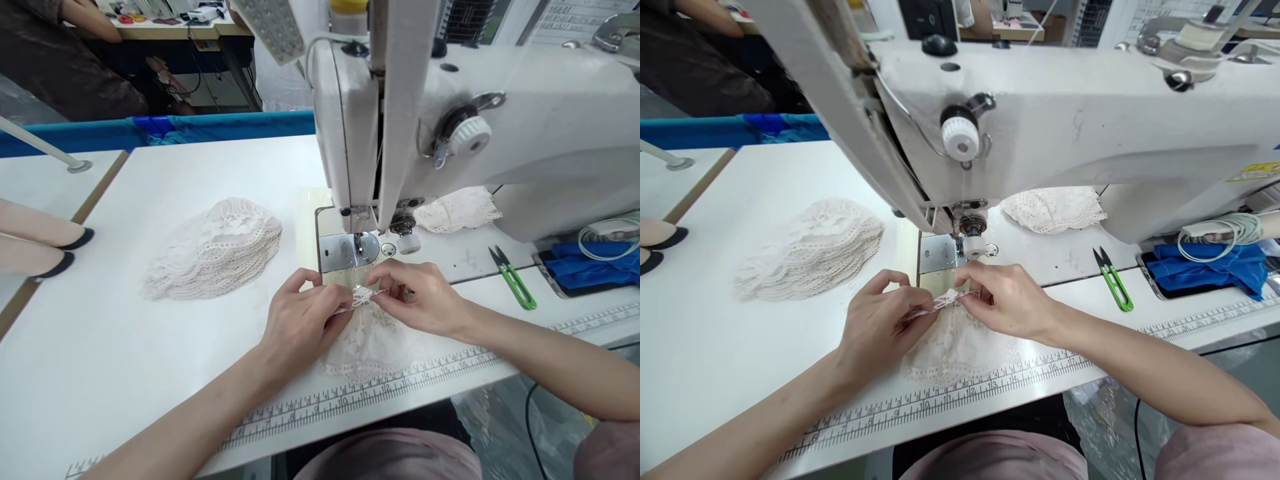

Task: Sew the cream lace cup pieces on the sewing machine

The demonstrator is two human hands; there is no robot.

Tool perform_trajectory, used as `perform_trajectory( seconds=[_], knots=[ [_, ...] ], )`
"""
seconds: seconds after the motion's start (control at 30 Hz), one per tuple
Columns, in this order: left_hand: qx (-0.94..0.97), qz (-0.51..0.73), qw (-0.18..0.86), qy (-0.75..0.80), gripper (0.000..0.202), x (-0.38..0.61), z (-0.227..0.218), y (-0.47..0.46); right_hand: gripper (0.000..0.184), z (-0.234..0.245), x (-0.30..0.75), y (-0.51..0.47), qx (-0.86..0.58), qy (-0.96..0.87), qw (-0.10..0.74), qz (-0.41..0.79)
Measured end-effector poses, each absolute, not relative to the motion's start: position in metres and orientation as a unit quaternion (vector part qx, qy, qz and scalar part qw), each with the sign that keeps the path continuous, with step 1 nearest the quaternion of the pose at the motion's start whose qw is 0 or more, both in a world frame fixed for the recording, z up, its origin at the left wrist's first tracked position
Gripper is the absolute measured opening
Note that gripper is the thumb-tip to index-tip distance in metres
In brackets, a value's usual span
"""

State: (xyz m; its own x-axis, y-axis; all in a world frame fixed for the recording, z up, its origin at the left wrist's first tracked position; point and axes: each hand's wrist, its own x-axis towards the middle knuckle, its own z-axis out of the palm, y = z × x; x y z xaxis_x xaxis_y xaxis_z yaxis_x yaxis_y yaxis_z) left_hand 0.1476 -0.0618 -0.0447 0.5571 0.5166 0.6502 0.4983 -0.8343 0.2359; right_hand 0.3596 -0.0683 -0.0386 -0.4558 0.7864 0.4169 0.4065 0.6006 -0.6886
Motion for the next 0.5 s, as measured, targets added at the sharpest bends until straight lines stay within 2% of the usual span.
perform_trajectory(
  seconds=[0.23,0.5],
  knots=[
    [0.881,0.378,0.013,0.284,0.017,0.1480,-0.0437,-0.0620,0.015,-0.0360,0.3581,-0.0700,-0.335,-0.826,0.380,0.245],
    [0.886,0.363,0.019,0.289,0.017,0.1479,-0.0411,-0.0626,0.018,-0.0367,0.3583,-0.0719,-0.356,-0.828,0.347,0.259]
  ],
)
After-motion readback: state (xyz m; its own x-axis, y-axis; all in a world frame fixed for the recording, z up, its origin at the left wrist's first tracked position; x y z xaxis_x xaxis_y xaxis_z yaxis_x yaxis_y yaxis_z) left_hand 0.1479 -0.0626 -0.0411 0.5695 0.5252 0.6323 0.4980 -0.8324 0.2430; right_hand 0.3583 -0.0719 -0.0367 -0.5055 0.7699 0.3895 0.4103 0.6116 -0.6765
